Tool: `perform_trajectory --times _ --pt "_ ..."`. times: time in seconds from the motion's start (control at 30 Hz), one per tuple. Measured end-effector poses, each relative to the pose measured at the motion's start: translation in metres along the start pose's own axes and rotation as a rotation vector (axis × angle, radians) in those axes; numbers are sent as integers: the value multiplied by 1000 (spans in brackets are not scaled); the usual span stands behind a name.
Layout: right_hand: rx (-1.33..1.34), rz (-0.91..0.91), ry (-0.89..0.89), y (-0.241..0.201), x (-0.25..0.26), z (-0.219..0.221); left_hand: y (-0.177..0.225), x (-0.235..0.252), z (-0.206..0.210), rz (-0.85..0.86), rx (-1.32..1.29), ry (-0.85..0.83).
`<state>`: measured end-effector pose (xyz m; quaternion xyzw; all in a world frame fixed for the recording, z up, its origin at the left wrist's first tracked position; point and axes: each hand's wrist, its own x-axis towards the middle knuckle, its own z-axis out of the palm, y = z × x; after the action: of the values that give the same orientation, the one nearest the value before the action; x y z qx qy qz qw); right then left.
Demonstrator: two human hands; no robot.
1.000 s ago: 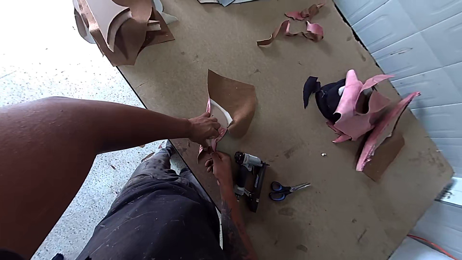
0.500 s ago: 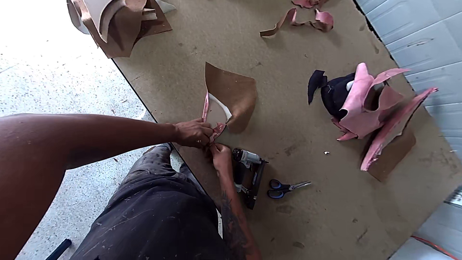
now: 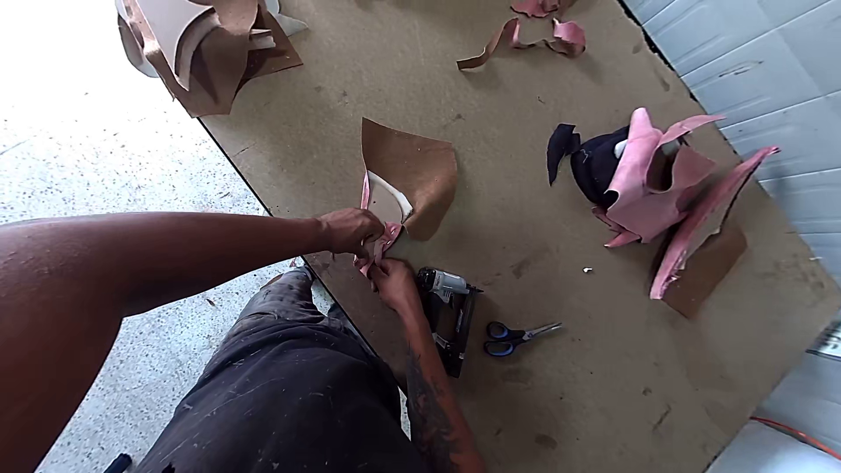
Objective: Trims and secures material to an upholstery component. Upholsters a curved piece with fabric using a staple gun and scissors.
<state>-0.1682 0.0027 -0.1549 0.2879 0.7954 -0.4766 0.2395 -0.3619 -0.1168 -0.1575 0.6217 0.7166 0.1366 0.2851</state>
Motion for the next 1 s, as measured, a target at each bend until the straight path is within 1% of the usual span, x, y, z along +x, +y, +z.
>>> perform_trajectory --times 0.07,0.13,0.23,0.37,0.43,0.57,0.67,0.73,0.77,0.83,0.9,1.0 --pt "-14 -34 65 6 -13 7 12 8 -7 -132 122 -27" --pt "19 -61 135 7 -14 19 19 15 -13 -198 251 -72" --pt "82 -79 205 -1 -16 29 27 22 -15 -203 306 -94" --pt "49 -65 245 -25 -21 30 28 28 -19 -195 310 -129" --pt "12 -73 261 -34 -19 30 20 30 -19 -160 298 -143" --pt "-30 -42 221 -48 -13 26 5 28 -23 -60 242 -140" --pt "-4 45 128 -61 -15 25 -6 25 -26 21 200 -169" --pt "70 93 78 -59 -16 24 -14 22 -29 125 180 -197" --pt "108 93 47 -56 -11 23 -21 20 -30 187 157 -209" --pt "124 48 -29 -45 6 19 -27 13 -29 259 128 -225" --pt "38 38 -45 -52 21 13 -26 8 -29 255 135 -196" --pt "-128 88 -29 -70 42 10 -14 0 -12 148 172 -83"
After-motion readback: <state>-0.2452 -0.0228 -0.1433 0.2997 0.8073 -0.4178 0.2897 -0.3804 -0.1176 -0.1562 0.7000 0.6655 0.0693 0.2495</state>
